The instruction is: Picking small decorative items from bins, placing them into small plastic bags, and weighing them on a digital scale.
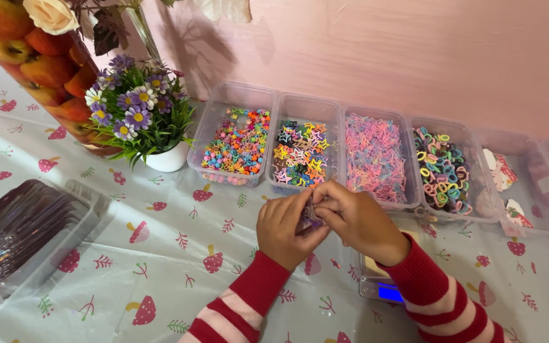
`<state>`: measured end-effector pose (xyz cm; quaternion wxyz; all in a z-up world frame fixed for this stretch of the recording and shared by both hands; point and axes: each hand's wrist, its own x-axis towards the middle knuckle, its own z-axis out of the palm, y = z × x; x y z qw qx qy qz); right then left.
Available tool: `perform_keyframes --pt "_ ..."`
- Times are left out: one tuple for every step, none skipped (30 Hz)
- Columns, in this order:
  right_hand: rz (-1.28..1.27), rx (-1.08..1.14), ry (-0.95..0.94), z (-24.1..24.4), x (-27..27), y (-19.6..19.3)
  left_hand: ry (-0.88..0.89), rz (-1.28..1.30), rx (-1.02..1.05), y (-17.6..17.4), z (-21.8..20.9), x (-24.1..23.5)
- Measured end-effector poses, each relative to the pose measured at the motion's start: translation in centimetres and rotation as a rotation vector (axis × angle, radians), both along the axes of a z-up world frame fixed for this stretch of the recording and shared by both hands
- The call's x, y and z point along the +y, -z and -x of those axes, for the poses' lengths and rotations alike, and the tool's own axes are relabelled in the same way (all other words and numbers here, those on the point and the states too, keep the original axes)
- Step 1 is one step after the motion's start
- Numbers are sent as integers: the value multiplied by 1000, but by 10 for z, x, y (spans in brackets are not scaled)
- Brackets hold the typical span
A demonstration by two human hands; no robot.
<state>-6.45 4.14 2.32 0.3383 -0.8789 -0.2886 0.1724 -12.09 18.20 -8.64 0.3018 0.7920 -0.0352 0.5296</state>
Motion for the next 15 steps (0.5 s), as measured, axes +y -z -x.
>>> perform_keyframes --pt "0 1 1 -1 0 0 1 0 1 -1 0 0" --pt "9 -13 7 -3 -1 1 3 9 1 -2 1 0" --pt "18 -26 13 -4 -1 1 5 18 2 -3 1 0" --pt "18 -26 14 -7 -2 7 5 18 2 -3 1 0" --pt "-25 -35 20 -11 -2 12 6 6 -1 -4 1 0" --pt "-69 -45 25 -14 -3 18 7 -7 -4 -5 1 0" --pt "-70 -45 26 -10 -1 11 7 -7 -4 -7 2 -1" --pt "-99 -41 33 -6 0 4 14 26 16 -10 3 -1" --pt "-128 -38 41 -3 2 -3 21 58 36 -12 4 -1" --pt "-130 -38 42 -4 -2 -7 21 56 36 -12 4 0" --pt "-216 -82 119 -6 -5 -11 32 137 55 -12 4 2" --pt "-303 -131 192 -8 -7 -16 41 218 69 -12 2 3" --pt "-306 -134 190 -18 -9 -18 40 216 64 -6 0 5" --pt "-276 -255 183 -27 -10 -19 67 245 70 1 -1 7" --pt "-245 -376 175 -36 -12 -20 95 273 76 7 -3 8"
